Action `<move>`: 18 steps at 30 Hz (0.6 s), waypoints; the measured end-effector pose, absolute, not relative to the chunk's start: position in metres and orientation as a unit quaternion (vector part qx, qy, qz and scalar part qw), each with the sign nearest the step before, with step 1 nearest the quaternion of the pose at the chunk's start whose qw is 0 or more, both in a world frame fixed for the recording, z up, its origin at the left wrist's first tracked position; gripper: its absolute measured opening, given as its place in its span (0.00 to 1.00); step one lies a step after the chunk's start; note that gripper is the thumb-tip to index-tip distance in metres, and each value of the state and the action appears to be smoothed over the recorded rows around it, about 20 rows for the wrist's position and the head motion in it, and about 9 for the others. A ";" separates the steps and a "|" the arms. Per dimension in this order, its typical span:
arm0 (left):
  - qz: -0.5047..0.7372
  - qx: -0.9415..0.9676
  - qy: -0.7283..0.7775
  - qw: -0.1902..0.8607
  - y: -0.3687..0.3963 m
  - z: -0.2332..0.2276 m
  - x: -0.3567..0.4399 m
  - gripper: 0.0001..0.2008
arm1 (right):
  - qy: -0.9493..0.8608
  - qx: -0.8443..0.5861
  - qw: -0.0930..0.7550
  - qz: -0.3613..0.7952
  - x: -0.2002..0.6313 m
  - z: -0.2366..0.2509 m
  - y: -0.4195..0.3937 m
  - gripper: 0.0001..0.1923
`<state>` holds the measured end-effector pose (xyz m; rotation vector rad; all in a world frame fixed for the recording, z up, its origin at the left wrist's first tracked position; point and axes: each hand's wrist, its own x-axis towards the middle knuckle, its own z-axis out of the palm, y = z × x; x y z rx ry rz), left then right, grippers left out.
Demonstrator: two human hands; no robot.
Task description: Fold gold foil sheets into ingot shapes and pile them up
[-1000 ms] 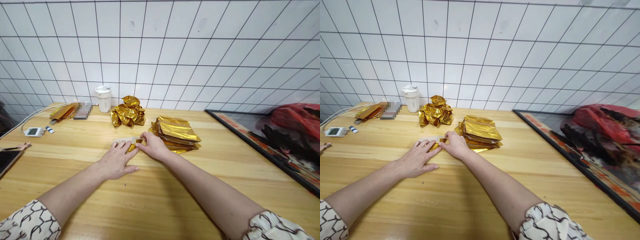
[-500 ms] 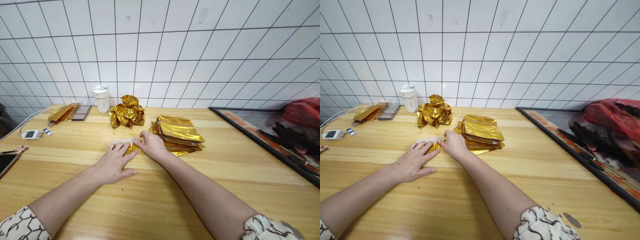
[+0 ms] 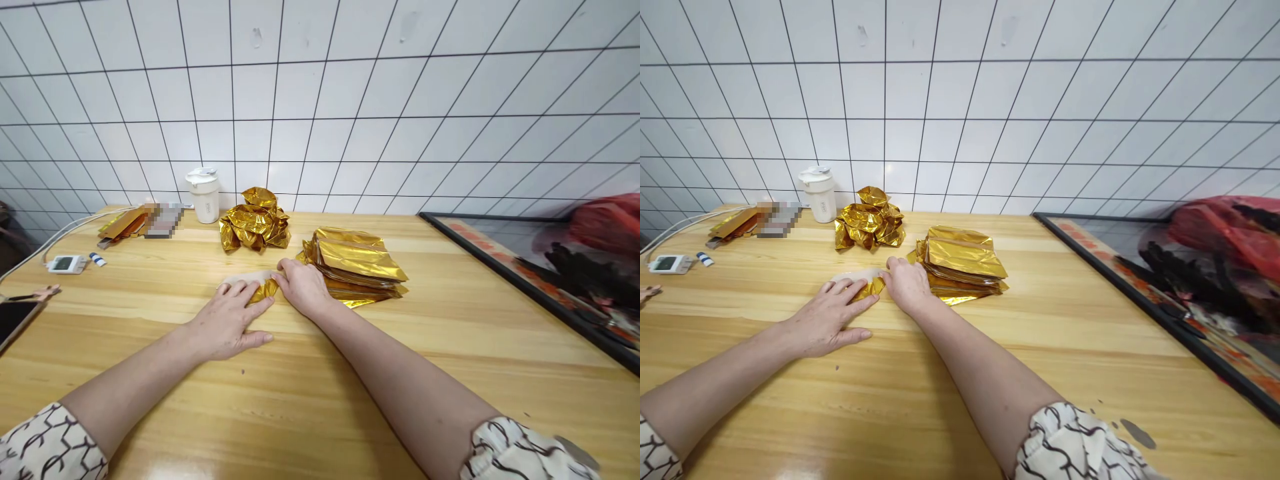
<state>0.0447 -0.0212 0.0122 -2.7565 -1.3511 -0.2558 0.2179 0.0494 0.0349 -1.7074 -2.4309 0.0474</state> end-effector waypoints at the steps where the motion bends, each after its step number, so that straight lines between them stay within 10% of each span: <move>1: -0.081 -0.895 -0.438 0.031 -0.021 0.013 0.045 0.30 | -0.819 -0.568 0.083 0.011 0.218 0.034 0.050 0.09; 18: -0.299 -0.819 -0.479 -0.103 -0.010 0.000 0.028 0.19 | -0.902 -0.374 0.211 0.040 0.229 0.014 0.057 0.09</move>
